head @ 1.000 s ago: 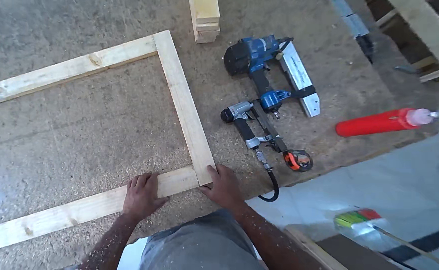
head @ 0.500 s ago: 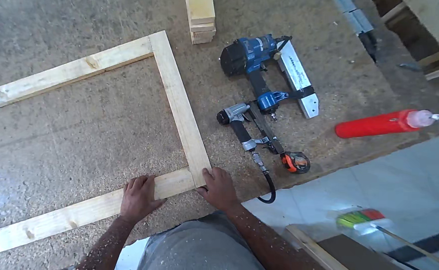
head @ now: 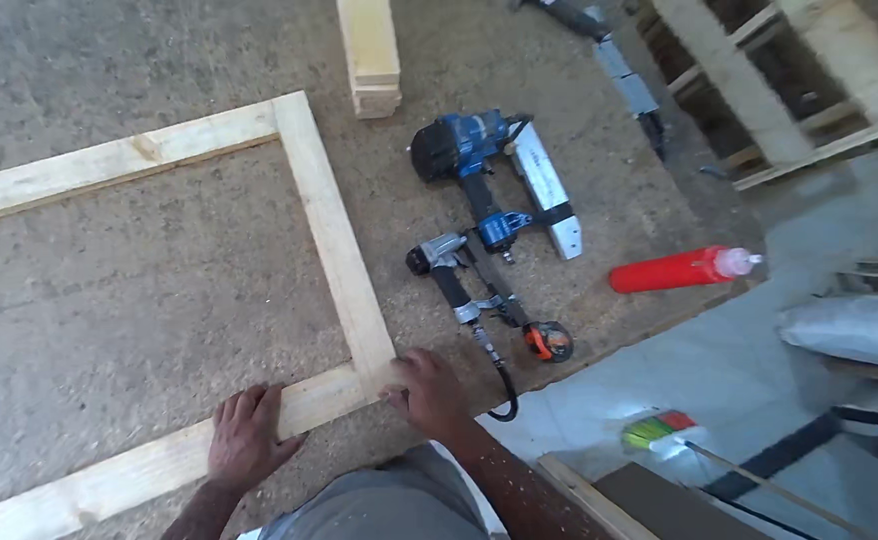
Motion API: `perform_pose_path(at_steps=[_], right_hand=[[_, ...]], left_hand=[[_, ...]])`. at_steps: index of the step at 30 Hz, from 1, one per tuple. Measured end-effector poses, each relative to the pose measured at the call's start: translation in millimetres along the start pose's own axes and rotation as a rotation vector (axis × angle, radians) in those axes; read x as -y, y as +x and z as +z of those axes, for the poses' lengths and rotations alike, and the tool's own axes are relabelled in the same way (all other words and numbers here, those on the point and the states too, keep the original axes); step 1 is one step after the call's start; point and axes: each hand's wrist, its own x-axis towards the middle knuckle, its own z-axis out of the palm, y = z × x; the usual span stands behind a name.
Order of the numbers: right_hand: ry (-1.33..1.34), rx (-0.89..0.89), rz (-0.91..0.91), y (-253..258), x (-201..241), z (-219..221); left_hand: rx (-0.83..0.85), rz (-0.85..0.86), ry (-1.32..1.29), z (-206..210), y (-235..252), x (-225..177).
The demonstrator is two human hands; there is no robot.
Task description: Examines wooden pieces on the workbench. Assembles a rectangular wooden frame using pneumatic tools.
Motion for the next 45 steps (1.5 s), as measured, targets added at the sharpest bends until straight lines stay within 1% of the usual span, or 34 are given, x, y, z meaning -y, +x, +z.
perform_pose_path(at_steps=[2,4,5,7,8,10,12,14,15,17,19,20,22,24,25,28,32,37,45], right_hand=[[-0.041,-0.233,0.093,12,-17,-17],[-0.062,-0.353,0.245,41,-39,-32],[-0.09,-0.376,0.307,60,-52,-33],[-0.146,-0.311,0.401,98,-67,-35],[-0.153,-0.237,0.434,110,-67,-40],[-0.125,-0.091,0.48,116,-62,-59],[0.033,-0.043,0.476,92,-49,-85],[0.241,-0.046,0.402,39,-23,-110],[0.348,-0.031,0.367,10,-8,-114],[0.683,0.06,0.312,-34,24,-109],[1.002,0.176,0.264,-53,42,-85],[1.059,0.214,0.279,-55,50,-71],[0.985,0.268,0.327,-50,67,-54],[0.906,0.292,0.448,-41,82,-43],[0.897,0.279,0.495,-38,85,-36],[0.884,0.227,0.554,-32,91,-25],[0.814,0.257,0.571,-24,100,-26],[0.811,0.203,0.593,-24,108,-25],[0.759,0.243,0.624,-33,103,-25]], left_hand=[[-0.04,0.02,-0.01,1,1,0],[-0.03,0.026,-0.048,-1,4,-3],[-0.013,0.031,-0.081,-4,6,-5],[0.052,0.057,-0.162,-12,14,-11],[0.095,0.084,-0.191,-15,21,-14],[0.166,0.172,-0.219,-19,41,-23],[0.213,0.299,-0.238,-26,72,-33],[0.274,0.441,-0.243,-29,105,-39],[0.313,0.513,-0.231,-29,119,-41],[0.405,0.666,-0.163,-33,145,-48],[0.45,0.787,-0.123,-36,166,-56],[0.468,0.828,-0.096,-37,174,-60],[0.486,0.87,-0.071,-34,184,-65],[0.496,0.876,-0.089,-27,187,-62],[0.496,0.875,-0.104,-23,189,-61],[0.493,0.881,-0.151,-16,192,-56],[0.495,0.889,-0.153,-12,192,-54],[0.496,0.91,-0.156,-11,193,-52],[0.475,0.916,-0.186,-7,193,-51]])
